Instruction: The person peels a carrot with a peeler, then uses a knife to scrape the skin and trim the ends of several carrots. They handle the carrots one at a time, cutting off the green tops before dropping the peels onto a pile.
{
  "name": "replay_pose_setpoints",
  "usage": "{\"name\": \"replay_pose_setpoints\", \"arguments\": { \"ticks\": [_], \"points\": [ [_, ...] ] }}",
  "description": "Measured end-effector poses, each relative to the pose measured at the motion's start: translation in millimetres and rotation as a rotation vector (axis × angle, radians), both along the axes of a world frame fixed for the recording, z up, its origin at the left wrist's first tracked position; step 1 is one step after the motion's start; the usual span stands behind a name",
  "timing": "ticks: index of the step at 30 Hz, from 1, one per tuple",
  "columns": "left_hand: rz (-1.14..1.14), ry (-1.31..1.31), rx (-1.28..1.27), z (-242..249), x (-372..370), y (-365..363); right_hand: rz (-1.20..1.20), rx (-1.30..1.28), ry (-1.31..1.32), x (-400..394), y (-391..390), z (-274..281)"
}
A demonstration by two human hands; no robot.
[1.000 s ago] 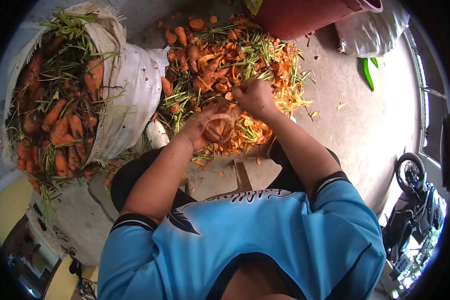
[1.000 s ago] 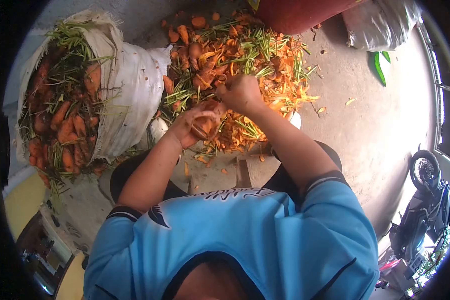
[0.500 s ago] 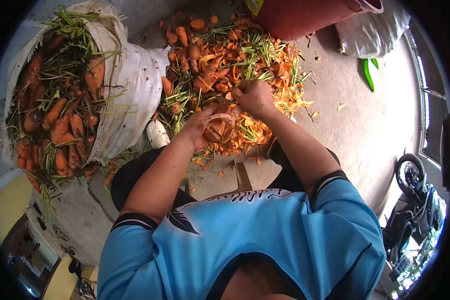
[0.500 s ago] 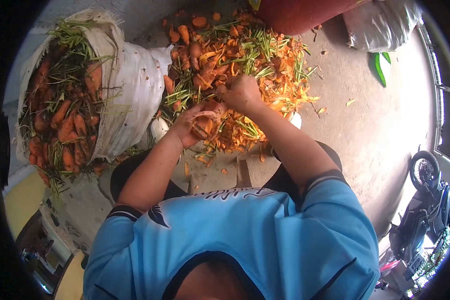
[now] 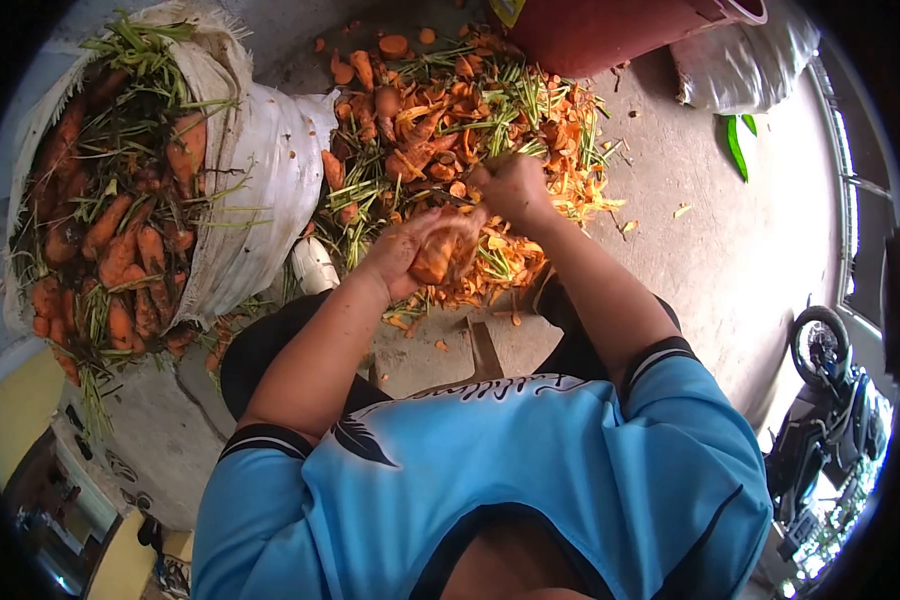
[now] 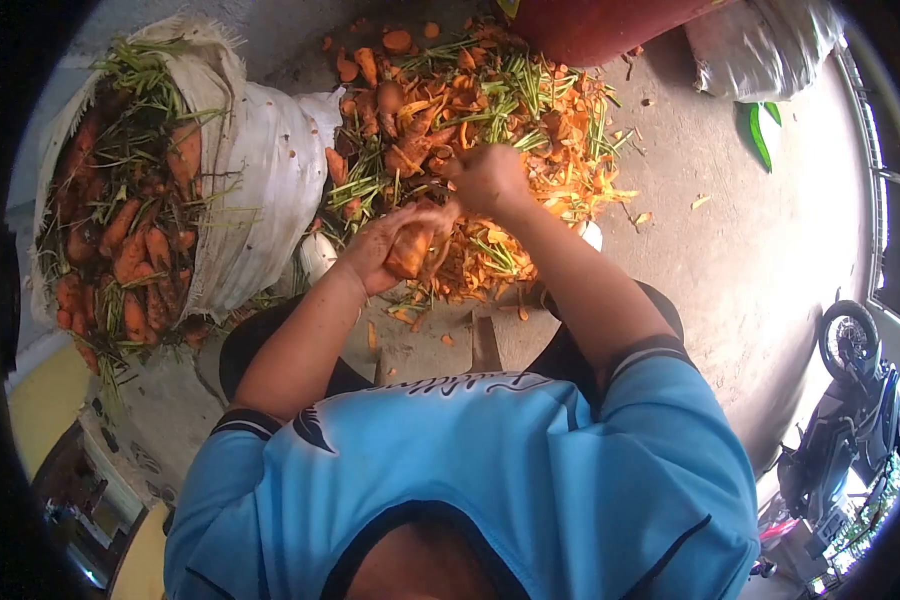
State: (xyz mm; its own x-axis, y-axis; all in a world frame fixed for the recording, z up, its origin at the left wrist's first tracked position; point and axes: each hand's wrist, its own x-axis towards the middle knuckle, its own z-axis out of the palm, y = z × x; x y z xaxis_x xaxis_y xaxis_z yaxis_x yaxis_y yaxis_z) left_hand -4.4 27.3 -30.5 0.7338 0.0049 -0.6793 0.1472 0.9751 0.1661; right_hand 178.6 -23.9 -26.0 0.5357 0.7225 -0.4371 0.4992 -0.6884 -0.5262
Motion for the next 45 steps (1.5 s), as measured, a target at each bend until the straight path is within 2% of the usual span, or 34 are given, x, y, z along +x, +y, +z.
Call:
{"name": "replay_pose_setpoints", "arguments": {
  "ticks": [1, 3, 5, 8, 9, 11, 13, 15, 17, 20, 21, 23, 25, 27, 29, 31, 32, 35, 38, 41, 43, 44, 45],
  "points": [
    [-0.007, 0.001, 0.003, -5.9, -2.2, 1.5, -0.08, -0.055, 0.053, 12.7, 2.7, -2.9],
    [-0.008, 0.013, 0.021, -9.6, -5.5, 1.2, 0.327, -0.085, -0.463, 46.6, -5.1, -2.4],
    [-0.002, 0.027, 0.054, -4.8, -5.9, -0.4, -0.216, 0.022, -0.101, 58.1, -4.5, -17.4],
    [0.06, -0.017, 0.05, 13.8, 2.8, 0.9, -0.088, 0.148, 0.033, 7.1, 0.4, 22.4],
    [0.042, -0.025, 0.029, 8.5, 1.6, 0.6, 0.026, 0.196, 0.063, -6.3, -1.7, 30.4],
    [0.005, -0.038, -0.013, -6.9, -2.6, 0.0, 0.108, 0.145, -0.063, -9.9, -2.5, 8.8],
    [-0.006, -0.002, 0.021, -1.3, -2.0, -1.6, -0.107, 0.018, -0.01, 11.7, 1.8, 10.0],
    [-0.004, 0.045, 0.039, -1.4, -3.3, -1.8, -0.127, -0.059, -0.117, 44.1, 1.3, 3.2],
    [0.006, 0.1, 0.036, -7.4, -5.4, -2.1, -0.099, -0.043, -0.186, 51.1, -0.5, -0.4],
    [-0.006, -0.042, 0.045, -5.4, -3.3, 0.4, 0.016, 0.088, 0.064, 7.9, 0.3, 20.8],
    [0.002, -0.017, 0.049, -3.7, -2.3, -0.2, 0.118, 0.113, 0.016, -7.9, -0.1, 25.4],
    [0.018, 0.037, 0.058, -0.8, -0.9, -2.1, 0.177, 0.101, -0.079, -6.7, -2.5, 12.5],
    [0.015, 0.077, 0.07, -6.3, -2.7, -1.8, -0.091, -0.083, -0.081, 21.0, 2.5, -11.0],
    [0.025, 0.052, 0.089, -8.4, -5.2, -2.2, 0.02, -0.051, -0.245, 52.9, -4.8, -8.2],
    [0.044, -0.046, 0.114, -7.5, -5.9, -3.4, -0.091, 0.084, -0.229, 57.0, -4.8, -10.5],
    [-0.016, -0.009, 0.138, 3.1, -5.0, 2.6, -0.125, 0.076, -0.041, 39.4, 0.5, -2.9],
    [-0.047, 0.011, 0.151, 6.5, -5.0, 5.0, -0.08, 0.03, 0.112, 29.9, 2.2, 7.2],
    [-0.03, -0.004, 0.034, 2.5, -2.9, 7.2, 0.08, 0.049, 0.097, 3.9, 0.5, 10.5],
    [0.025, 0.004, -0.003, -9.0, -1.7, -1.8, 0.173, 0.203, -0.079, -10.2, -5.0, 1.5],
    [-0.028, 0.036, 0.061, 0.7, -3.1, -3.0, -0.135, -0.066, 0.057, 25.7, 1.1, -5.1],
    [-0.009, -0.015, 0.101, -2.2, -5.1, -3.1, -0.073, -0.023, -0.213, 50.5, -2.4, -9.0],
    [-0.003, -0.043, 0.119, -3.3, -5.1, -2.6, -0.216, 0.039, -0.069, 52.0, -3.8, -3.4],
    [-0.012, -0.011, 0.089, -1.2, -4.5, -1.2, -0.189, 0.044, -0.031, 43.8, -2.7, 5.3]
  ]
}}
